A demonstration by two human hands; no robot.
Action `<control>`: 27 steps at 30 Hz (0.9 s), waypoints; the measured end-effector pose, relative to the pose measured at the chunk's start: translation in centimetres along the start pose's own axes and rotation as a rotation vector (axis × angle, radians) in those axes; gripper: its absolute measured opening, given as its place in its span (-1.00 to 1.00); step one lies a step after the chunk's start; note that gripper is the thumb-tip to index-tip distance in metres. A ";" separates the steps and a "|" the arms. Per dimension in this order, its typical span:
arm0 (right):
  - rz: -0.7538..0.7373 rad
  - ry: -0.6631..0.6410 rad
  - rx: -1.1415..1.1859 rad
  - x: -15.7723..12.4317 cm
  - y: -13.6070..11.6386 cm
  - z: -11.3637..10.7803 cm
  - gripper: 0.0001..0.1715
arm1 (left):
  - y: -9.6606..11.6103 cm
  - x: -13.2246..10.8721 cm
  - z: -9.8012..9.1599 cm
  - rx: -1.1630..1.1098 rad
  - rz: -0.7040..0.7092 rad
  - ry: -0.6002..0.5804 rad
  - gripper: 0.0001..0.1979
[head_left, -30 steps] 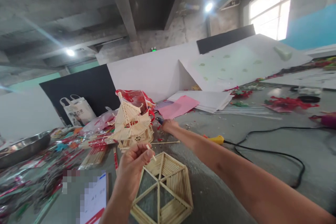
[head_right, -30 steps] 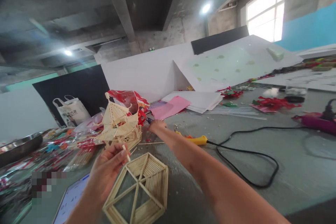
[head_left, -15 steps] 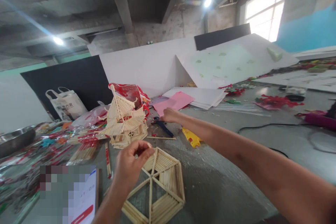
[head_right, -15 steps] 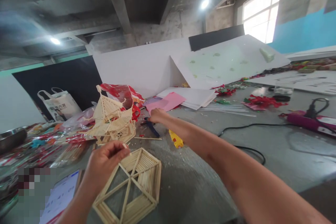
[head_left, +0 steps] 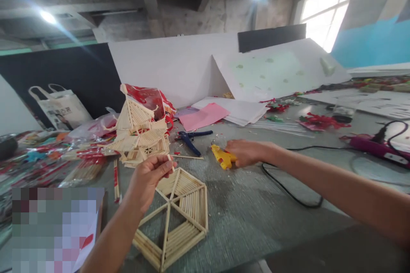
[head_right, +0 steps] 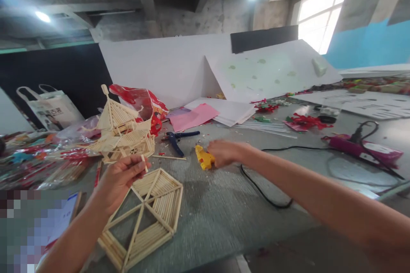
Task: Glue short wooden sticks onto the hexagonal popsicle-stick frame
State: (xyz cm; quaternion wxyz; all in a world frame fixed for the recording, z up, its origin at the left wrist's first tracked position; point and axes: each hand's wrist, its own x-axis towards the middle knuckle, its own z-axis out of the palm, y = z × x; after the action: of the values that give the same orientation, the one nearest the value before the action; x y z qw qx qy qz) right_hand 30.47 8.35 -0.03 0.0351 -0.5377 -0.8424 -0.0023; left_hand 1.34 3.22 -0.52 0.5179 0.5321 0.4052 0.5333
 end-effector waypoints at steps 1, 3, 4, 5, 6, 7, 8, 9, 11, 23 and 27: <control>-0.095 -0.005 -0.080 -0.5 -0.1 0.4 -0.83 | 0.0 -0.1 0.2 0.018 0.012 -0.004 -0.79; -0.181 0.026 -0.181 -0.9 -0.5 0.7 -0.81 | 0.0 -0.2 0.6 0.087 0.051 0.013 -0.82; -0.155 0.085 -0.197 -0.9 -0.8 0.5 -0.81 | -0.1 -0.2 0.6 0.134 0.078 0.034 -0.83; -0.125 0.146 -0.194 -1.0 -1.3 0.2 -0.82 | -0.2 -0.2 0.6 0.188 0.106 0.056 -0.84; -0.115 0.206 -0.175 -1.1 -2.0 -0.2 -0.83 | -0.3 -0.1 0.6 0.246 0.135 0.078 -0.85; -0.132 0.259 -0.144 -1.3 -2.8 -0.7 -0.84 | -0.4 -0.1 0.5 0.305 0.162 0.101 -0.85; -0.175 0.297 -0.106 -1.6 -3.8 -1.2 -0.85 | -0.5 -0.1 0.3 0.362 0.191 0.125 -0.86; -0.234 0.322 -0.063 -1.9 -4.8 -1.5 -0.88 | -0.7 -0.2 0.2 0.414 0.223 0.147 -0.86; -0.330 0.331 0.024 -2.8 -6.7 -1.9 -0.90 | -0.8 -0.3 0.0 0.509 0.291 0.189 -0.87; -0.493 0.355 0.116 -4.7 -8.5 -0.2 -0.88 | -0.8 -0.9 0.3 0.567 0.471 0.221 -0.96; -0.485 0.349 0.110 -4.8 -8.7 -0.1 -0.87 | -0.6 -1.0 0.4 0.469 0.446 0.213 -0.96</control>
State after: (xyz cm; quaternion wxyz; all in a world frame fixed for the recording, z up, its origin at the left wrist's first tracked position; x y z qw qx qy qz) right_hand 24.64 0.31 0.11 0.2069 -0.3094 -0.9264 -0.0577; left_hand 1.71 2.24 -1.23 0.2070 0.6534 0.4423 0.5784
